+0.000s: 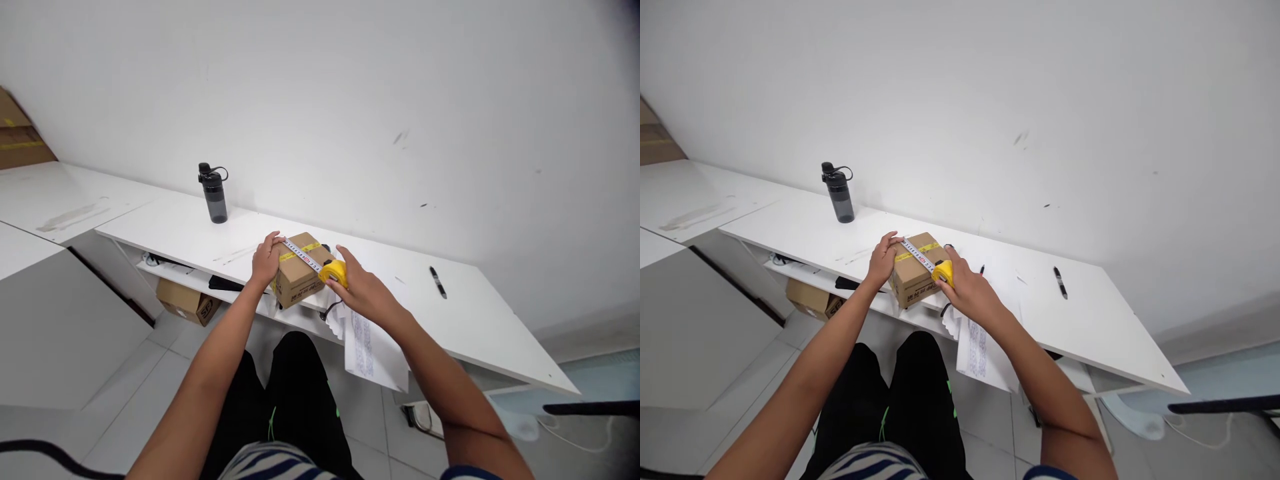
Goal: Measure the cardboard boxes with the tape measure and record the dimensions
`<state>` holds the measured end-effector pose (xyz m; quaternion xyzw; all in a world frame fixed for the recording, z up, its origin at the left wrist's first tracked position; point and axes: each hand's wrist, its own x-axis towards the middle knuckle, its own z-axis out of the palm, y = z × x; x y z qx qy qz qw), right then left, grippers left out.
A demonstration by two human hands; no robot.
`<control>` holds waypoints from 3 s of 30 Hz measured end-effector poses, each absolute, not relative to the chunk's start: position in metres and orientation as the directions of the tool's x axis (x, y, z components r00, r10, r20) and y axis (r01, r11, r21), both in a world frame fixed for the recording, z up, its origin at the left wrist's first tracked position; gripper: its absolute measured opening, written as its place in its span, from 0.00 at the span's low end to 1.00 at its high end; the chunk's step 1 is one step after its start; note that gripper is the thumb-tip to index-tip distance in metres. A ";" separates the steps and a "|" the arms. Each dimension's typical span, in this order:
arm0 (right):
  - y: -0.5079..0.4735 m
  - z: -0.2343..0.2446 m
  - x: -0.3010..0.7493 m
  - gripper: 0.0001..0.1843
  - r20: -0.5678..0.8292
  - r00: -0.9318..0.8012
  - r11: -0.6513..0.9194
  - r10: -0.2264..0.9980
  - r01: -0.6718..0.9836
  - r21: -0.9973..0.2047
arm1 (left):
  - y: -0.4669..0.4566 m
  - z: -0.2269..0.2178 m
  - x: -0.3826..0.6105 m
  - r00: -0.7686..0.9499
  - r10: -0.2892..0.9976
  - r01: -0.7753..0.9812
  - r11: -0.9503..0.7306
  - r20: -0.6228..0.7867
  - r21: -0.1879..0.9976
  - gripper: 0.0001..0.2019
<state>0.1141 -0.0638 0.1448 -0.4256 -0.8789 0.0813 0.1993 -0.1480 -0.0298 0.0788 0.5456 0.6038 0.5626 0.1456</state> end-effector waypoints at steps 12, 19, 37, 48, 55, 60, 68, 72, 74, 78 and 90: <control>0.014 0.147 0.005 0.41 0.376 -0.533 0.650 0.758 0.664 -0.369 | -0.024 0.064 -0.148 -0.398 0.800 0.316 -0.341 0.450 0.885 0.36; 0.045 0.154 -0.015 0.43 0.402 -0.517 0.655 0.755 0.610 -0.445 | -0.029 0.067 -0.147 -0.562 0.786 0.155 -0.206 0.258 0.966 0.33; 0.020 0.129 0.007 0.45 0.507 -0.309 0.555 0.805 0.089 -0.827 | -0.083 0.068 -0.184 -0.707 0.660 0.312 -0.031 0.254 0.950 0.23; -0.011 0.144 -0.025 0.45 0.510 -0.572 0.710 0.642 0.193 -0.677 | -0.101 0.086 -0.143 -0.573 0.802 0.087 -0.142 0.166 0.986 0.40; -0.004 0.167 -0.033 0.34 0.354 -0.814 0.872 0.460 0.340 -0.351 | -0.092 0.072 -0.154 -0.459 0.867 -0.030 -0.234 0.195 0.972 0.41; 0.005 0.181 -0.038 0.29 0.270 -0.895 0.927 0.354 0.298 -0.227 | -0.093 0.071 -0.153 -0.447 0.850 0.043 -0.290 0.278 0.956 0.41; 0.007 0.202 -0.024 0.26 0.153 -0.931 0.932 0.331 0.297 -0.208 | -0.102 0.071 -0.151 -0.491 0.836 0.156 -0.192 0.245 0.969 0.34; 0.015 0.202 0.010 0.26 0.156 -0.902 0.902 0.402 0.361 -0.238 | -0.103 0.073 -0.150 -0.514 0.830 0.146 -0.164 0.216 0.976 0.34; 0.022 0.200 0.037 0.26 0.161 -0.881 0.876 0.444 0.389 -0.286 | -0.101 0.071 -0.151 -0.511 0.830 0.132 -0.184 0.226 0.974 0.34; 0.030 0.194 0.087 0.27 0.181 -0.812 0.800 0.555 0.462 -0.383 | -0.096 0.066 -0.149 -0.553 0.795 0.149 -0.202 0.251 0.968 0.31; 0.013 0.180 0.078 0.30 0.305 -0.773 0.791 0.557 0.380 -0.480 | -0.091 0.067 -0.140 -0.578 0.771 0.150 -0.223 0.268 0.963 0.30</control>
